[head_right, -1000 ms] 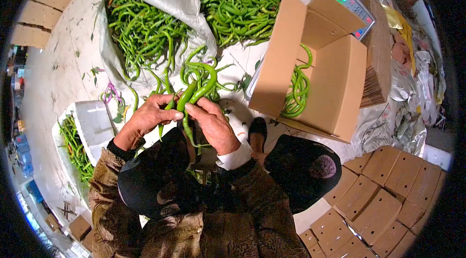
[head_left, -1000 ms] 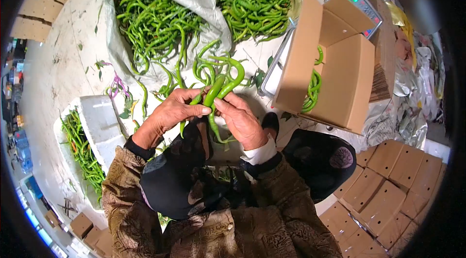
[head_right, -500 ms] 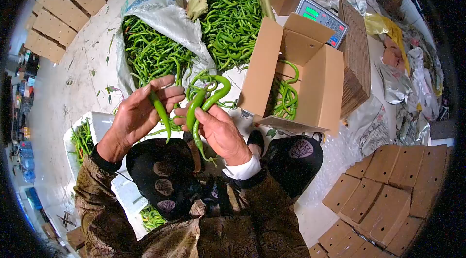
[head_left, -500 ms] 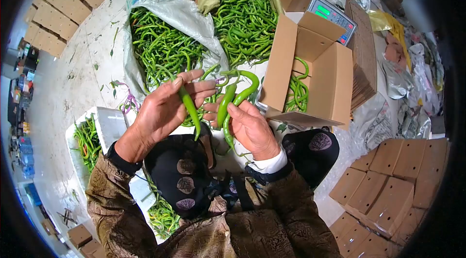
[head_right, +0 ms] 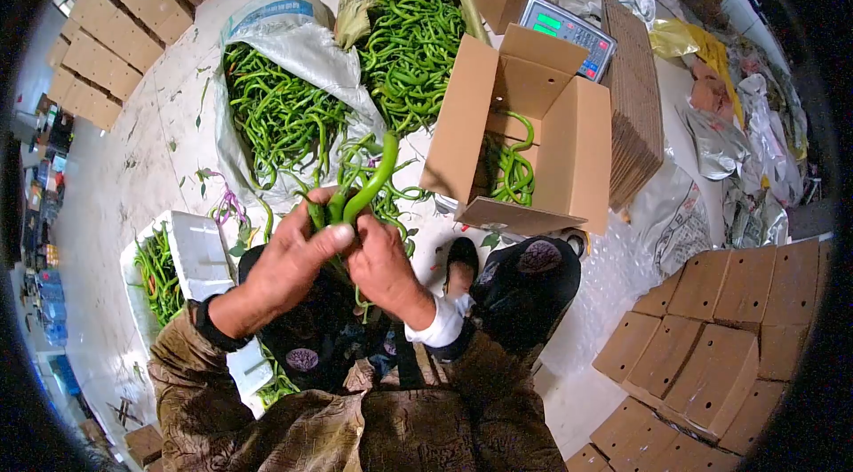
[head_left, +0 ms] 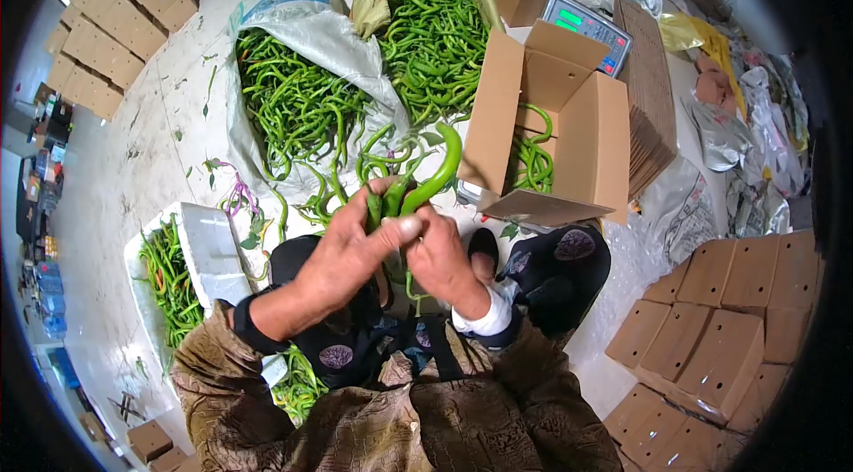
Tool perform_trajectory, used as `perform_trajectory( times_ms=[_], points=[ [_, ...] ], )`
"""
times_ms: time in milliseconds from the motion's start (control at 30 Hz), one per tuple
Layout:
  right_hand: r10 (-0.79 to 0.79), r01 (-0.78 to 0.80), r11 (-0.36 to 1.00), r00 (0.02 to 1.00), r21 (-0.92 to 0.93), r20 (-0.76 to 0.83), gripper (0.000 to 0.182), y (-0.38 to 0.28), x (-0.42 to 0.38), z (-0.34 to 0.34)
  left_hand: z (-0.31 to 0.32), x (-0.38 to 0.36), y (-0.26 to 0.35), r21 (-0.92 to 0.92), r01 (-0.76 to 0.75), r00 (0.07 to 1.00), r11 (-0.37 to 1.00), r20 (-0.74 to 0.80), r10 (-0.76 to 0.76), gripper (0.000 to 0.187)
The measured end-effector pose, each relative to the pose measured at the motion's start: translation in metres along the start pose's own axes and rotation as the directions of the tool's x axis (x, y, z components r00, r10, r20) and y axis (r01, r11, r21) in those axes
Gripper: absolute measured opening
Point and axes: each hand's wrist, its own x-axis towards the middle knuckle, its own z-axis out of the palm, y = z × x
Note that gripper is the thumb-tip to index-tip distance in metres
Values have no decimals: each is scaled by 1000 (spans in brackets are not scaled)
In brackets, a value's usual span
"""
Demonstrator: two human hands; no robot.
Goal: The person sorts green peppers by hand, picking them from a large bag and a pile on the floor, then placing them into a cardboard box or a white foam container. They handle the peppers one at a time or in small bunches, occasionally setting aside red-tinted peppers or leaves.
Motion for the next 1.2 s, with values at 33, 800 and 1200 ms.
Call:
perform_trajectory(
  times_ms=[33,800,1200],
  points=[
    [-83,83,997,996,-2,-33,25,-1,-2,3,2,0,-5,105,23,999,994,-46,-18,46],
    [-20,-165,881,923,-443,-383,28,18,19,-115,-199,-44,-224,-60,271,883,961,-382,-273,23],
    [409,-389,867,913,-311,-2,18,290,32,42,-212,112,-326,514,256,936,819,-343,-78,17]
  ],
)
